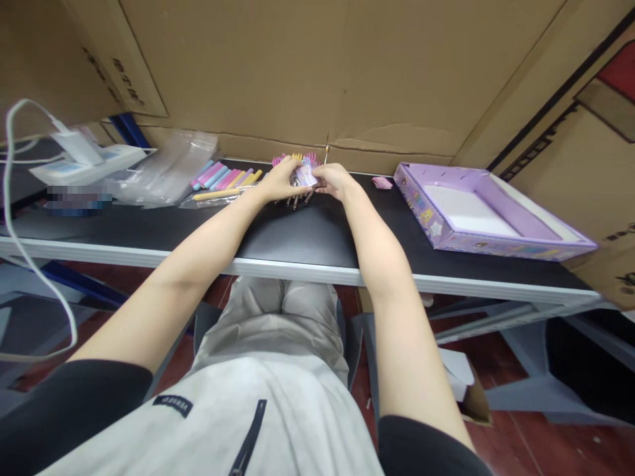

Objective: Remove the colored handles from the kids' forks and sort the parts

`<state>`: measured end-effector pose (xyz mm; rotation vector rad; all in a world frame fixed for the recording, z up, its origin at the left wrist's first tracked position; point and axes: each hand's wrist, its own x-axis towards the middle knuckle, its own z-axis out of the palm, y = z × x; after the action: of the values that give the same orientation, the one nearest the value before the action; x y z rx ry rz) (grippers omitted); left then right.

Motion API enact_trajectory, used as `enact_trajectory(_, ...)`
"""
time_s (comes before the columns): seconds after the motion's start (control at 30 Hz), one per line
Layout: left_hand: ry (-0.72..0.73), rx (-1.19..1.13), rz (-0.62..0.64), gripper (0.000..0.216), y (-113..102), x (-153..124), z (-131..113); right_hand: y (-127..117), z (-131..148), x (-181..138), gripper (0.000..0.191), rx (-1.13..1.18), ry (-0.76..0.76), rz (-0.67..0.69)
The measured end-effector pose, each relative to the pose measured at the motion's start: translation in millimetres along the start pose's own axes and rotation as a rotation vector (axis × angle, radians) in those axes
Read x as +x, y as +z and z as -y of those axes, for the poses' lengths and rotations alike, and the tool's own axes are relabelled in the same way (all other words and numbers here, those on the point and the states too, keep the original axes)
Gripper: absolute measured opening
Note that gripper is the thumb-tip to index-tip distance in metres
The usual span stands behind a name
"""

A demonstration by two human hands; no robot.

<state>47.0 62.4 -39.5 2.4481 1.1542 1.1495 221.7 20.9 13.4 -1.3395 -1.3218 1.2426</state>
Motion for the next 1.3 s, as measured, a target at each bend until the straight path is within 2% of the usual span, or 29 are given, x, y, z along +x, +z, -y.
enact_trajectory(0.27, -0.012, -0.011, -0.017, 0.058, -1.0, -0.3, -3.1, 12.8, -0.2, 3.4, 0.035, -0.007, -0.054, -0.126)
enact_trajectory(0.5, -0.016, 0.064, -0.014, 0.057, 1.7, 0.4, 7.6, 5.9, 0.5, -2.1, 0.031, -0.042, -0.031, 0.002)
enact_trajectory(0.67, -0.036, 0.095, -0.002, 0.059, 0.5, -0.7, 6.5, 6.1, -3.4, 4.4, 0.029, -0.002, -0.047, 0.005)
enact_trajectory(0.77, -0.056, 0.123, 0.023, 0.064, -4.0, -3.0, -1.0, 9.5, -2.4, 5.9, 0.031, -0.008, -0.053, -0.046)
enact_trajectory(0.93, -0.135, 0.223, 0.079, 0.071, -11.8, -7.7, -14.7, 12.4, 0.2, 8.1, 0.032, -0.032, -0.105, -0.207)
enact_trajectory(1.0, -0.15, 0.231, 0.087, 0.07, -12.5, -8.0, -15.3, 10.9, -0.1, 9.2, 0.029, -0.039, -0.128, -0.226)
enact_trajectory(1.1, -0.124, 0.193, 0.069, 0.069, -11.3, -6.5, -10.4, 8.0, -0.1, 8.1, 0.025, -0.009, -0.175, -0.157)
enact_trajectory(1.23, -0.107, 0.133, 0.029, 0.069, -8.9, -5.8, -5.6, 7.2, 0.0, 3.7, 0.042, -0.032, -0.184, -0.057)
enact_trajectory(1.3, -0.125, 0.112, 0.02, 0.067, -8.7, -6.7, -7.1, 7.6, -1.7, 3.9, 0.043, -0.073, -0.164, -0.019)
